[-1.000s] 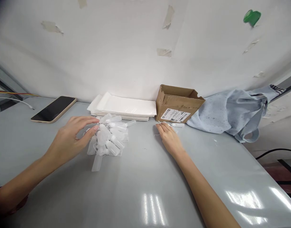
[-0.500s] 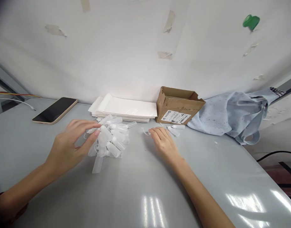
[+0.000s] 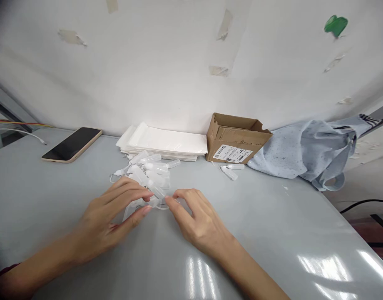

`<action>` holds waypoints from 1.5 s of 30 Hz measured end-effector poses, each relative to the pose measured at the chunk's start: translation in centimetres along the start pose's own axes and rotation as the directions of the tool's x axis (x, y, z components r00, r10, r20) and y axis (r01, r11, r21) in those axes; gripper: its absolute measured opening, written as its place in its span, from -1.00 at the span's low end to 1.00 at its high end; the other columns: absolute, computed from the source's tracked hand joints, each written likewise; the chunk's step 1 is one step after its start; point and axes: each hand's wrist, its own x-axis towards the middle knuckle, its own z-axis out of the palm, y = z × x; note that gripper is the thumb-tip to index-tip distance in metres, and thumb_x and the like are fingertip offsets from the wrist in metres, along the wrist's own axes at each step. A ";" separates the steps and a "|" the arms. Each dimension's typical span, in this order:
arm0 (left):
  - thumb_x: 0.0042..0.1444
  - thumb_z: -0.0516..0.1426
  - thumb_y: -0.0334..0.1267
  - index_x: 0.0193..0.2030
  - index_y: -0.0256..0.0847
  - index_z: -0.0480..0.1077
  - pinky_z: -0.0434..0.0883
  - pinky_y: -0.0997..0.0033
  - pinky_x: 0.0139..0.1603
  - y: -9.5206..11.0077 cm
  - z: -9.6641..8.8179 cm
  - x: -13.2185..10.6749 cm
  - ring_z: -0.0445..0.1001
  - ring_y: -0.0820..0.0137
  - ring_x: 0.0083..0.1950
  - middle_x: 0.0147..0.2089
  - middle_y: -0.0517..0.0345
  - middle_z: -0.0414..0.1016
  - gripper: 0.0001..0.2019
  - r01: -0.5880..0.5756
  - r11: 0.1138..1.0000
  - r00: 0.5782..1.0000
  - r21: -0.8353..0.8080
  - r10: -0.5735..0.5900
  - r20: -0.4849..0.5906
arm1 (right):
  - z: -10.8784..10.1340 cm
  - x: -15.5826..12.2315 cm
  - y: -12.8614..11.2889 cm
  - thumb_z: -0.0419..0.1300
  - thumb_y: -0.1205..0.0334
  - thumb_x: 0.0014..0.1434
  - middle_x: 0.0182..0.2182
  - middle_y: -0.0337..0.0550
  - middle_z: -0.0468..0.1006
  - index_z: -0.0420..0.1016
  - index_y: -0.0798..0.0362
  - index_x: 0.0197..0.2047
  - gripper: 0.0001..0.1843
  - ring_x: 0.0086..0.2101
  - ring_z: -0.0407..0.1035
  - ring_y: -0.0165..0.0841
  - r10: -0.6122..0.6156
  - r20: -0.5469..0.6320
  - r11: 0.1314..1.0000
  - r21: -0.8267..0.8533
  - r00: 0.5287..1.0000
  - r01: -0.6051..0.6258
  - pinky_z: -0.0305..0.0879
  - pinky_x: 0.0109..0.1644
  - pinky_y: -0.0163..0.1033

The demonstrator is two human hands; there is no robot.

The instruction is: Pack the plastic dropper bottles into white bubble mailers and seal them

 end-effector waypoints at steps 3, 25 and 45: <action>0.19 0.08 -0.50 -0.12 -0.17 0.31 0.38 0.32 -0.16 0.1 -0.1 0.0 0.36 0.38 -0.21 -0.26 0.15 0.48 -0.82 -0.014 0.999 1.000 -0.036 0.014 -0.009 | 0.1 -0.3 -0.1 0.08 0.57 0.17 -0.23 0.04 0.47 0.38 0.13 0.04 -0.62 -0.24 0.37 -0.30 -0.009 0.018 1.000 0.011 1.000 0.009 0.40 -0.22 -0.19; 0.19 0.04 -0.52 -0.29 -0.20 0.35 0.31 0.39 -0.23 0.9 -0.2 0.1 0.30 0.42 -0.27 -0.37 0.18 0.41 -0.85 0.090 0.975 0.996 -0.203 -0.084 0.038 | -0.5 0.4 -0.7 0.03 0.58 0.16 -0.26 0.02 0.44 0.39 0.14 0.04 -0.59 -0.28 0.36 -0.32 0.016 -0.024 0.991 0.133 1.000 -0.012 0.41 -0.30 -0.21; 0.21 0.04 -0.47 -0.31 -0.20 0.38 0.30 0.42 -0.22 1.2 0.1 0.0 0.31 0.43 -0.28 -0.37 0.21 0.42 -0.85 0.169 0.947 0.984 -0.274 -0.148 0.096 | -0.7 0.2 -1.2 0.02 0.63 0.14 -0.26 0.05 0.41 0.36 0.20 0.07 -0.56 -0.28 0.34 -0.33 0.010 -0.004 0.985 0.171 1.000 -0.009 0.41 -0.31 -0.25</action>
